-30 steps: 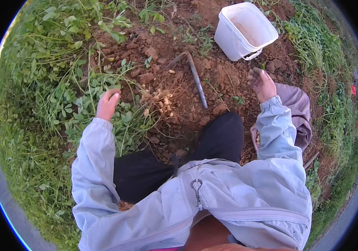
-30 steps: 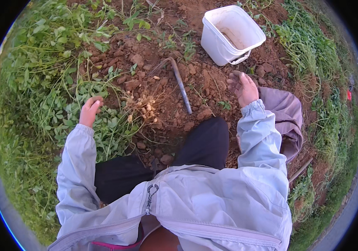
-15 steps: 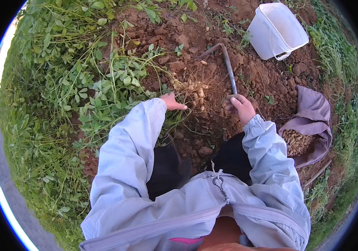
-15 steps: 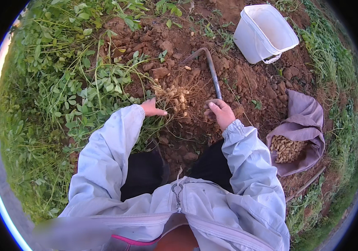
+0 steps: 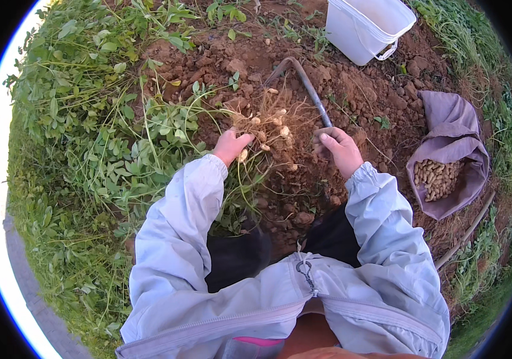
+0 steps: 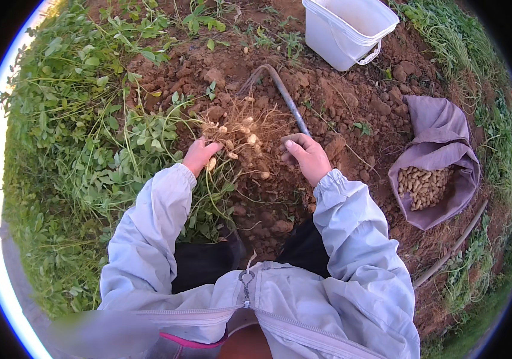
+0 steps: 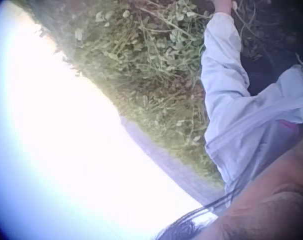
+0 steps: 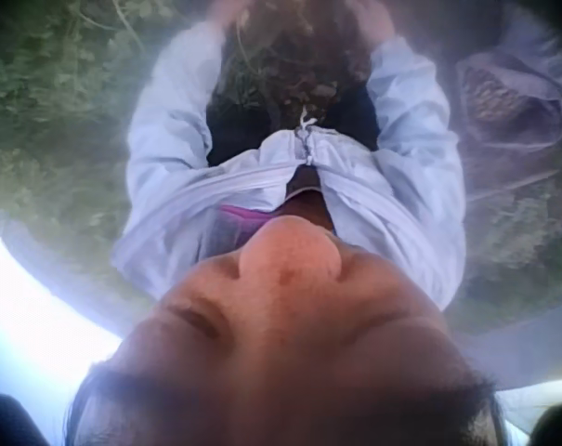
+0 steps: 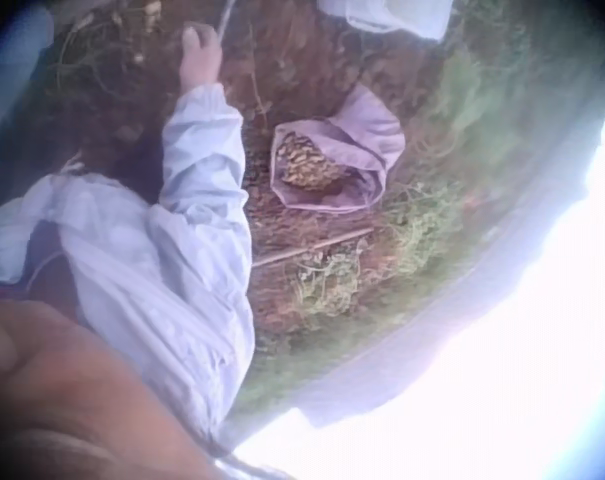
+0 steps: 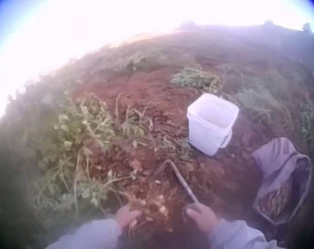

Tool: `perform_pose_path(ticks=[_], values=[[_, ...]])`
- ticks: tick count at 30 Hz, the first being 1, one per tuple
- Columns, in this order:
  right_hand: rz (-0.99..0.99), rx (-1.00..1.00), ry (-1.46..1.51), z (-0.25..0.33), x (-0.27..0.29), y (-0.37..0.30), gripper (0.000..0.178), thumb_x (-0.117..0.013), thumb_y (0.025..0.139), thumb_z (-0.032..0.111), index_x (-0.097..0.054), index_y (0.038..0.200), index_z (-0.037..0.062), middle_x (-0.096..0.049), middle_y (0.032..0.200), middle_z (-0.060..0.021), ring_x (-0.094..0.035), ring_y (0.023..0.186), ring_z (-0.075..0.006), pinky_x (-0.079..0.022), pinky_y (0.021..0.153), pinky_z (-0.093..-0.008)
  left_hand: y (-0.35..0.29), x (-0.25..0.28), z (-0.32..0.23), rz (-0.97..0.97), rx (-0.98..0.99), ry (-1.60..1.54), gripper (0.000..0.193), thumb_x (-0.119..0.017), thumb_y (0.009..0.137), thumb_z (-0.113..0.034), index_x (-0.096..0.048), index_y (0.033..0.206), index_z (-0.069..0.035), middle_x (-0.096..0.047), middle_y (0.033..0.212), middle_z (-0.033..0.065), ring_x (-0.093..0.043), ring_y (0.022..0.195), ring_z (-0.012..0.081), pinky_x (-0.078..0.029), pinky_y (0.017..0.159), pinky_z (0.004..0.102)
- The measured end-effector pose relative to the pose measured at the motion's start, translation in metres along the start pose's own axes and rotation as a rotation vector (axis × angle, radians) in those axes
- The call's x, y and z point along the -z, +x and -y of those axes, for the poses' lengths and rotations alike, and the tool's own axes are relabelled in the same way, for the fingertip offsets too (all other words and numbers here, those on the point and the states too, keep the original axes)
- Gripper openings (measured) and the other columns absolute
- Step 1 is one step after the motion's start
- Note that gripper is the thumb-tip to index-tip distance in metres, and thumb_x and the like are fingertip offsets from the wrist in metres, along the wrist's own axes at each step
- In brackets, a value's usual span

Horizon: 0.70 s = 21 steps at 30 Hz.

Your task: The person pulls peanut plants from the soil, shakes off excess dirt, and removes peanuts from the roots. They place the harvested peanuts into a cloth bag and a white bucket while working in an outdoor garden.

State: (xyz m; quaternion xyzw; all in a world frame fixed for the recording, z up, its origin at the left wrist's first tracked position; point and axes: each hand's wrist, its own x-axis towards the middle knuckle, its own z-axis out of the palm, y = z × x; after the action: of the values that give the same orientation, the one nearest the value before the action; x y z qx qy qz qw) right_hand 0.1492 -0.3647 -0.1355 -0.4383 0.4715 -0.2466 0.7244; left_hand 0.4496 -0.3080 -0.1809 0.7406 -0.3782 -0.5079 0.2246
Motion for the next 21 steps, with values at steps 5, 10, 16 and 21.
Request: perform_pose_path(ticks=[5, 10, 16, 21], values=[[-0.014, 0.112, 0.024, 0.031, -0.024, -0.004, 0.020, -0.052, 0.092, 0.016, -0.059, 0.102, 0.0004, -0.059, 0.083, -0.0017, -0.054, 0.066, -0.0086, -0.045, 0.061, -0.0234, -0.047, 0.034, -0.059, 0.146, 0.016, -0.350, 0.040, -0.060, 0.087, -0.022, -0.052, 0.118, 0.002, -0.061, 0.109, 0.0080, -0.056, 0.100, 0.0134, -0.043, 0.090, 0.0290], [0.089, 0.347, 0.200, 0.067, -0.029, -0.021, 0.017, -0.062, 0.087, 0.016, -0.061, 0.097, 0.0023, -0.057, 0.078, 0.0013, -0.050, 0.062, -0.0064, -0.042, 0.058, -0.0211, -0.088, 0.040, -0.097, -0.007, -0.079, -0.283, 0.042, -0.058, 0.088, -0.023, -0.049, 0.121, 0.002, -0.058, 0.114, 0.0074, -0.054, 0.103, 0.0146, -0.042, 0.091, 0.0298], [0.001, 0.851, -0.793, 0.089, -0.046, -0.020, 0.028, -0.071, 0.071, 0.012, -0.065, 0.098, 0.0109, -0.055, 0.102, -0.0109, -0.055, 0.095, -0.0284, -0.048, 0.079, -0.0357, -0.097, 0.006, -0.120, -0.136, -0.185, -0.416, 0.045, -0.066, 0.083, -0.027, -0.056, 0.113, 0.005, -0.062, 0.106, 0.0084, -0.055, 0.094, 0.0141, -0.042, 0.085, 0.0277], [-0.079, 1.014, -0.866, 0.084, -0.020, -0.023, 0.016, -0.069, 0.073, 0.010, -0.063, 0.087, 0.0051, -0.060, 0.093, -0.0083, -0.057, 0.092, -0.0269, -0.047, 0.078, -0.0361, -0.068, -0.010, -0.122, -0.159, -0.189, -0.612, 0.037, -0.061, 0.087, -0.023, -0.054, 0.112, 0.003, -0.061, 0.103, 0.0078, -0.059, 0.090, 0.0154, -0.046, 0.080, 0.0287]])
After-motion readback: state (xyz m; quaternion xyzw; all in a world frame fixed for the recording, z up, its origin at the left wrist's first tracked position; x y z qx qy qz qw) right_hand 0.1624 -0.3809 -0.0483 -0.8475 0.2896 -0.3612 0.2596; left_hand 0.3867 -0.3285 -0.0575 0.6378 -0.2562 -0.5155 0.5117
